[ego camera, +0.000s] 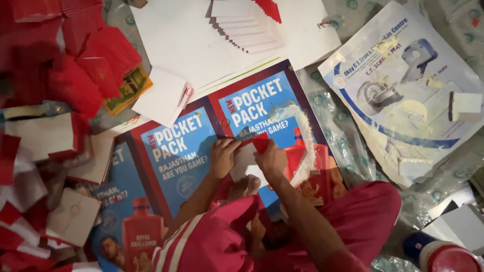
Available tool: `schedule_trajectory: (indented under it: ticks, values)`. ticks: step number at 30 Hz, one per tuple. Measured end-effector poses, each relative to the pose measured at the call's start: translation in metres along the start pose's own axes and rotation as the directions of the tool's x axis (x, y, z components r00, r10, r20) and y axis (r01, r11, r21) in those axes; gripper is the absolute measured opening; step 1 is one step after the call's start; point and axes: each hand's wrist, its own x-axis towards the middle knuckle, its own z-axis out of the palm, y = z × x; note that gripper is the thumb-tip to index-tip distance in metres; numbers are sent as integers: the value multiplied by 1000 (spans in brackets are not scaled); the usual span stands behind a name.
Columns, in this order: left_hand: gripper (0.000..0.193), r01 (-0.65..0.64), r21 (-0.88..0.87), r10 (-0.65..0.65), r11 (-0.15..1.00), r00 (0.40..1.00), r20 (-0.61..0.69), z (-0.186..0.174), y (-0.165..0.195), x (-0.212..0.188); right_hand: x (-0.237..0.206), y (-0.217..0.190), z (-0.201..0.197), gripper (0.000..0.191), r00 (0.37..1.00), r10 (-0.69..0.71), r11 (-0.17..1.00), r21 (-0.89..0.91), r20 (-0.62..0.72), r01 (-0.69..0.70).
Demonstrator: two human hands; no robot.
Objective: The person sits on the floor and folds red and white paper sheets into pleated fan shapes, pressing each fold flat by hand and stacking the finished folded pieces in a pile beside them, working through the sheets one at a time.
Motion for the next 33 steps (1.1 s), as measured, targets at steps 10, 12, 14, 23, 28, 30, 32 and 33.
schedule_trajectory:
  ticks: [10, 12, 14, 23, 28, 30, 32, 33]
  values:
    - [38, 4, -24, -2, 1000, 996, 94, 18, -69, 11, 20, -26, 21, 76, 999, 16, 999, -38, 36, -15]
    - [38, 9, -33, -5, 999, 992, 126, 17, -78, 13, 18, -34, 23, 80, 998, 49, 998, -27, 32, -48]
    - [39, 4, -41, 3, 999, 987, 159, 16, -87, 16, 18, -41, 21, 78, 998, -10, 1000, -23, -64, 8]
    - [42, 12, -63, -2, 998, 988, 154, 16, -85, 15, 12, -55, 12, 80, 984, -34, 999, -33, -175, 29]
    - [68, 162, -215, -146, 963, 985, 90, 52, -34, 10, 26, -28, 9, 87, 999, 22, 998, 62, 26, -24]
    - [70, 235, -68, -225, 970, 966, 127, 62, -20, 11, 41, -9, 4, 86, 970, -215, 970, 144, 110, 198]
    - [70, 238, 0, -236, 971, 964, 118, 67, -13, 11, 55, 8, 0, 85, 929, -342, 930, 195, 141, 312]
    - [70, 209, -7, -207, 978, 973, 99, 67, -11, 11, 61, 15, -1, 84, 926, -349, 927, 198, 142, 319]
